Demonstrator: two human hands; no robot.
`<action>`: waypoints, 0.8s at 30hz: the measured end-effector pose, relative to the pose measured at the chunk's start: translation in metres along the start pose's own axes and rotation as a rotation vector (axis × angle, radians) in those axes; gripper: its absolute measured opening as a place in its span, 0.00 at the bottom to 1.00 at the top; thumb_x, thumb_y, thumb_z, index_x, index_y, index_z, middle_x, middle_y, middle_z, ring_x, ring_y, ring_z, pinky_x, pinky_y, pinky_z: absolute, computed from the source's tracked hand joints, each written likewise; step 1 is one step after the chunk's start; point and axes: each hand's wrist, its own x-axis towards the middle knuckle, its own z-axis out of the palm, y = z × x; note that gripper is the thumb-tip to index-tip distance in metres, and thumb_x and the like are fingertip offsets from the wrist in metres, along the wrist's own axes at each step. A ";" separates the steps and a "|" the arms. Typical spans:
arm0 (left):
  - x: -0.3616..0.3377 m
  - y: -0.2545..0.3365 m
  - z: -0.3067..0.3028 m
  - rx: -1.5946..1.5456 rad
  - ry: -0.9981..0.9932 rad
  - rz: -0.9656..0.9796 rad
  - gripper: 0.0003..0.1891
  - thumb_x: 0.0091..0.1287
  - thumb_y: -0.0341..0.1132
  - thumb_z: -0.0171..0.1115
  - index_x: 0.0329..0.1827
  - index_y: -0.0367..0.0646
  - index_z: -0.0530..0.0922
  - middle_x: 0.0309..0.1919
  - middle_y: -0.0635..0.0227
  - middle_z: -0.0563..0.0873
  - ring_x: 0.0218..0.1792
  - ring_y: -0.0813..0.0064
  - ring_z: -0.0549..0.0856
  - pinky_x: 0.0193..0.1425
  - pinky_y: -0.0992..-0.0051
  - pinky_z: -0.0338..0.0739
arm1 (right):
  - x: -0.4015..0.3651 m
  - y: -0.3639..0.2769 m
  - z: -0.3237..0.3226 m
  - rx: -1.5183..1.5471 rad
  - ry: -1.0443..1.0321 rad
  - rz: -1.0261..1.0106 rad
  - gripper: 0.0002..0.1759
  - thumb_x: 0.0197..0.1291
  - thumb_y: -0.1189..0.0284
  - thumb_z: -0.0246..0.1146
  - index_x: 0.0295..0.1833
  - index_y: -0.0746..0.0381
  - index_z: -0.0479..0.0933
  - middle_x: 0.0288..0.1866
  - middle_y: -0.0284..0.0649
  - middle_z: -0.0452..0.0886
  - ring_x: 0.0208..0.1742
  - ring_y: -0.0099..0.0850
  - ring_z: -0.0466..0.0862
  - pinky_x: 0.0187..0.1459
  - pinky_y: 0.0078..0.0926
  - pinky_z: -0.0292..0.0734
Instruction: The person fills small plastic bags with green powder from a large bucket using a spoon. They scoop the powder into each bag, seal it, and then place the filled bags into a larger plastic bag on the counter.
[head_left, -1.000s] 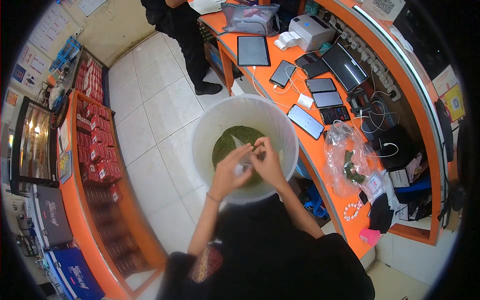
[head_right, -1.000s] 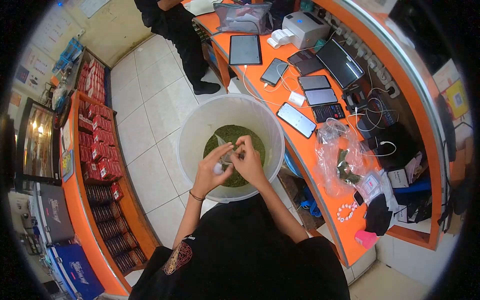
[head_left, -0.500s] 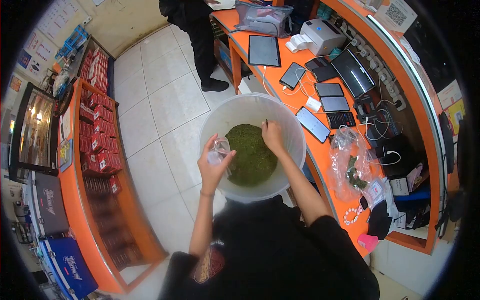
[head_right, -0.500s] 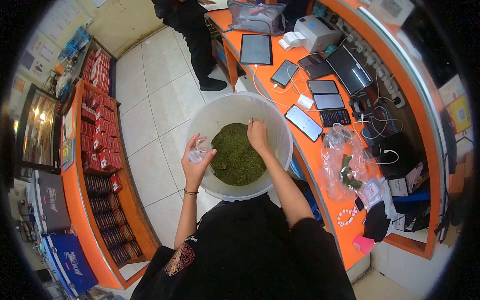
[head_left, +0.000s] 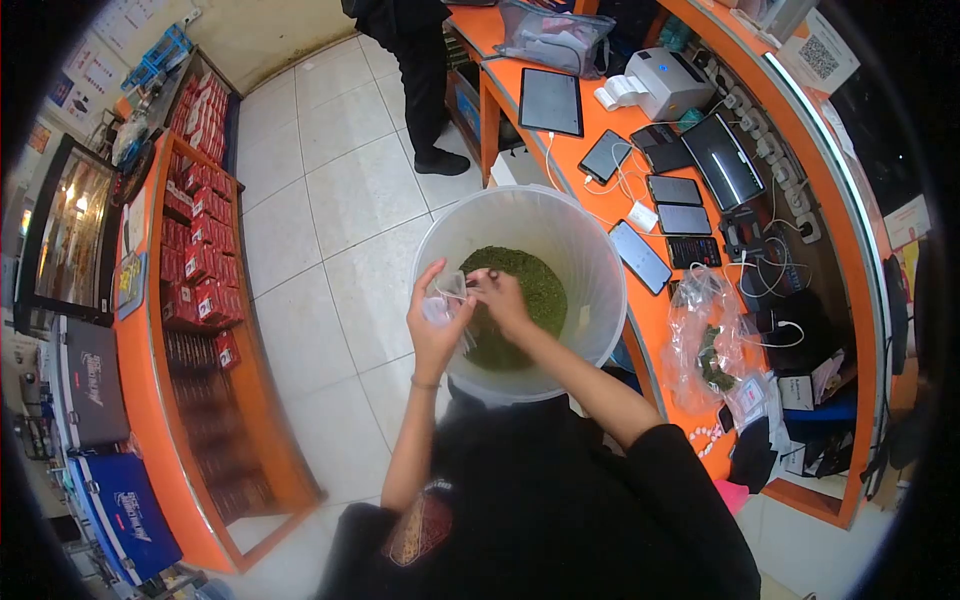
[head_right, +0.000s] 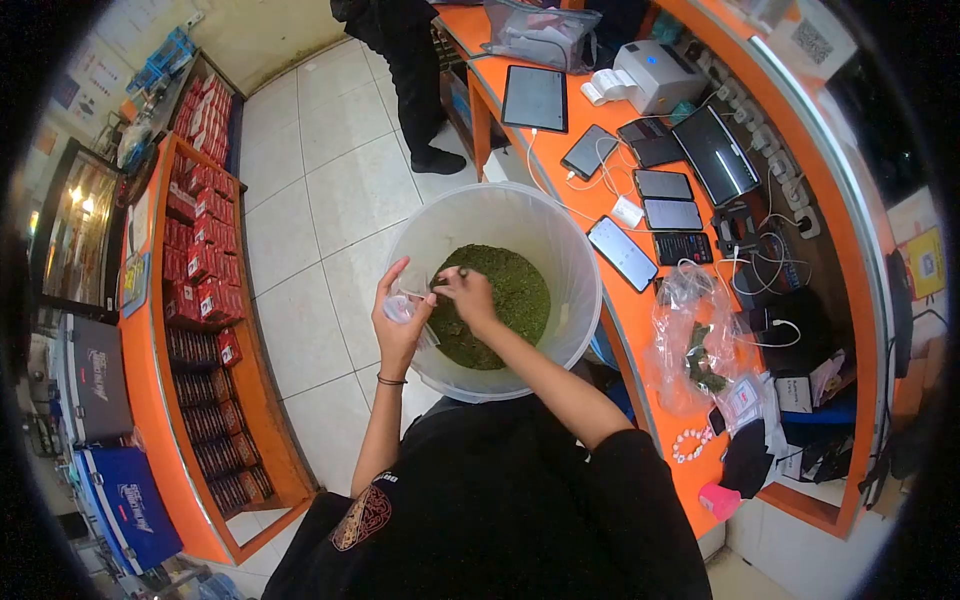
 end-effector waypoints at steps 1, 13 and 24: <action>0.001 -0.001 0.000 -0.001 -0.006 0.001 0.37 0.58 0.25 0.74 0.72 0.37 0.66 0.62 0.56 0.78 0.40 0.82 0.81 0.48 0.82 0.77 | -0.002 -0.008 -0.014 0.065 -0.005 0.019 0.15 0.74 0.68 0.56 0.48 0.73 0.77 0.45 0.46 0.83 0.45 0.41 0.88 0.49 0.32 0.85; 0.010 0.033 -0.020 -0.129 0.124 0.163 0.36 0.58 0.27 0.72 0.71 0.34 0.67 0.69 0.55 0.73 0.60 0.73 0.78 0.63 0.72 0.73 | -0.075 -0.093 -0.110 0.421 0.068 0.084 0.17 0.76 0.67 0.54 0.55 0.73 0.71 0.54 0.54 0.80 0.58 0.43 0.83 0.64 0.31 0.80; 0.017 0.021 0.038 0.402 -0.143 0.149 0.50 0.55 0.37 0.79 0.77 0.45 0.55 0.60 0.56 0.83 0.50 0.62 0.88 0.55 0.67 0.81 | -0.149 -0.151 -0.071 -0.090 0.158 -0.576 0.09 0.73 0.78 0.55 0.52 0.71 0.75 0.60 0.54 0.80 0.56 0.40 0.85 0.58 0.32 0.82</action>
